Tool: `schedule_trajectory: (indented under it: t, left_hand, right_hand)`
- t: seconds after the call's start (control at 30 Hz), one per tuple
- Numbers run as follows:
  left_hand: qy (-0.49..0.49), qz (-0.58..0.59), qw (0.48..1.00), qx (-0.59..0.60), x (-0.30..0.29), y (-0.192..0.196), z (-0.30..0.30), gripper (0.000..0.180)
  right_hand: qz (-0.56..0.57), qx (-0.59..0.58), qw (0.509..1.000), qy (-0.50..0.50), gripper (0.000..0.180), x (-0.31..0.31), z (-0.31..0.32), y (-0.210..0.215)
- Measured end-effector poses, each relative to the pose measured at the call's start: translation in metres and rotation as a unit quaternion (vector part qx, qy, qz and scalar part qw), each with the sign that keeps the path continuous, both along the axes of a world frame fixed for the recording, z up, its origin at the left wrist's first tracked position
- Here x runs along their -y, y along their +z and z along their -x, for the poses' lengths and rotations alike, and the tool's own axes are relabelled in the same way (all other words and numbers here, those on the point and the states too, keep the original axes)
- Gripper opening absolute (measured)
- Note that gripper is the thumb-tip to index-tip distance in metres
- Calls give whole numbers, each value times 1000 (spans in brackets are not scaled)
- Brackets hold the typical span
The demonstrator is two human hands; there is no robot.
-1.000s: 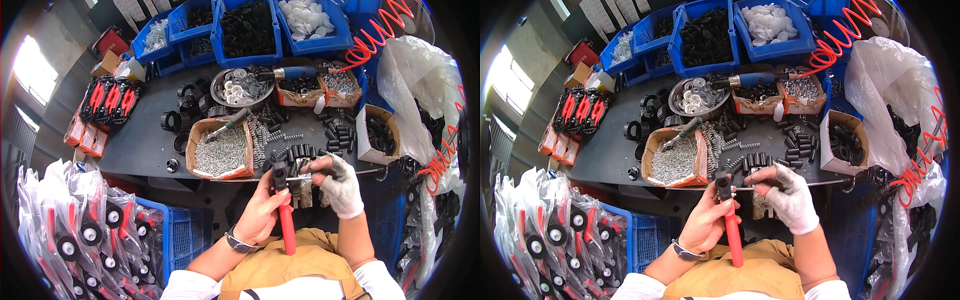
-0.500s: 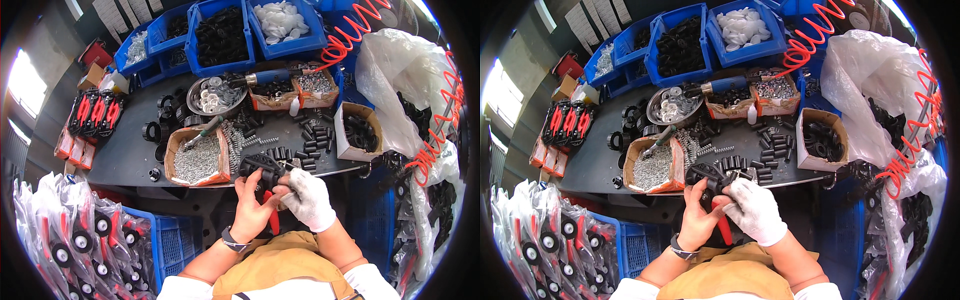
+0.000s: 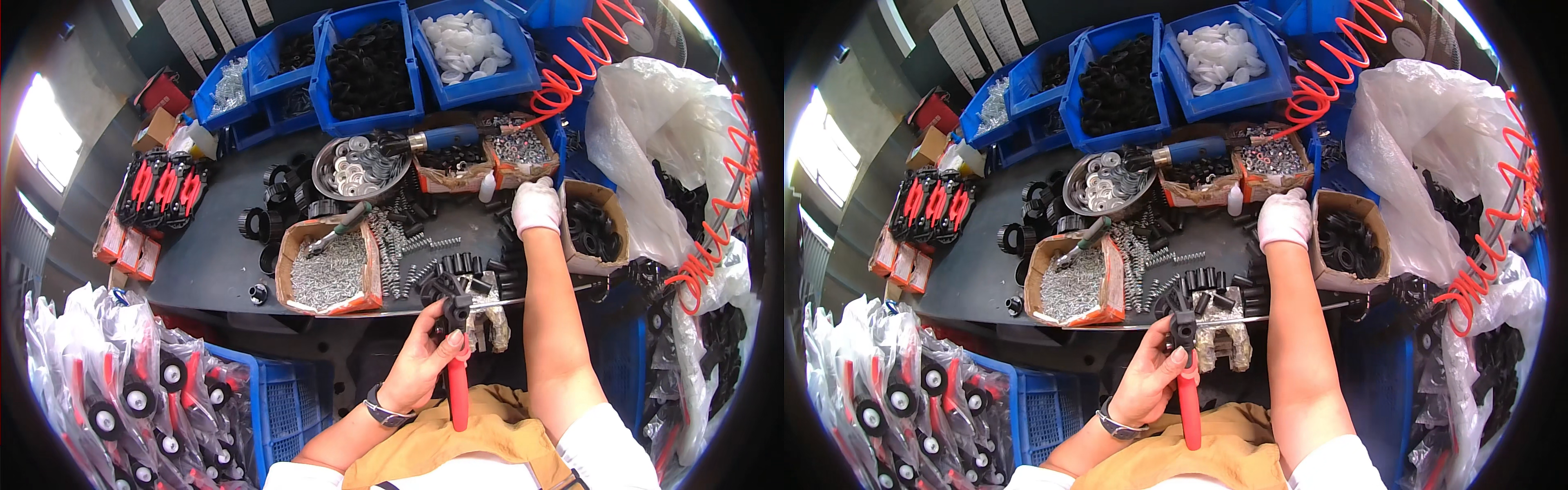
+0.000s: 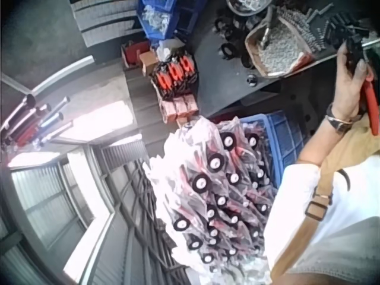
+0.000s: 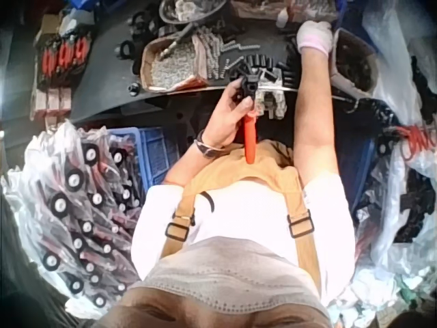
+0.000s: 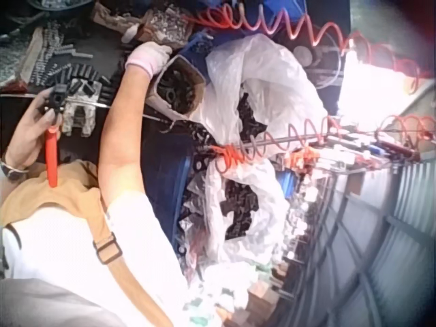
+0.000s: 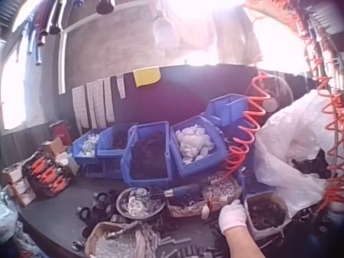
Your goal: The person assembles mechanical components by applying adhesive from a caulking applicator, then securing screws and washers into a mechanical housing with an electric screwdriver.
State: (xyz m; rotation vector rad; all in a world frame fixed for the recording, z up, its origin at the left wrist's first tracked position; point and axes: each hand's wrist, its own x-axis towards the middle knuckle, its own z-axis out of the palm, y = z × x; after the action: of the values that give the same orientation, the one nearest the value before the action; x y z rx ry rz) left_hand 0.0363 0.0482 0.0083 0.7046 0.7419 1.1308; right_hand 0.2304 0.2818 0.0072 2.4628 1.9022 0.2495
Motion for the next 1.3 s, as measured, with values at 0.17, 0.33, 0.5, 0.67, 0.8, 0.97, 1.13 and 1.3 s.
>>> schedule_trajectory:
  t: [0.17, 0.33, 0.5, 0.67, 0.8, 0.97, 1.13, 1.3]
  left_hand:
    - [2, 8, 1000, 17, -8, -2, 4, 56]
    - [59, 52, 992, 96, -16, 5, 6, 46]
    - [101, 34, 984, 143, -17, 2, 1, 45]
    - [82, -35, 992, 94, -12, 0, -10, 48]
    - [108, -126, 985, -44, -9, -17, -18, 49]
    - [147, -192, 959, -147, -12, -17, -18, 50]
    - [169, -216, 950, -149, -14, -11, -34, 51]
    - [157, -269, 905, -289, -22, -2, -38, 45]
  right_hand:
    - [-137, -67, 986, 61, 14, 3, -4, -9]
    - [-303, -204, 895, 257, 19, 52, -7, 17]
    - [-183, -463, 770, 399, 28, 183, 38, 54]
    - [-63, -631, 721, 281, 31, 186, 26, 62]
    - [184, -910, 361, 90, 42, 182, 10, 38]
    - [108, -858, 495, 90, 44, 196, 8, 37]
    - [28, -819, 572, 51, 20, 213, 6, 41]
    - [-182, -388, 839, 335, 14, 202, -10, 30]
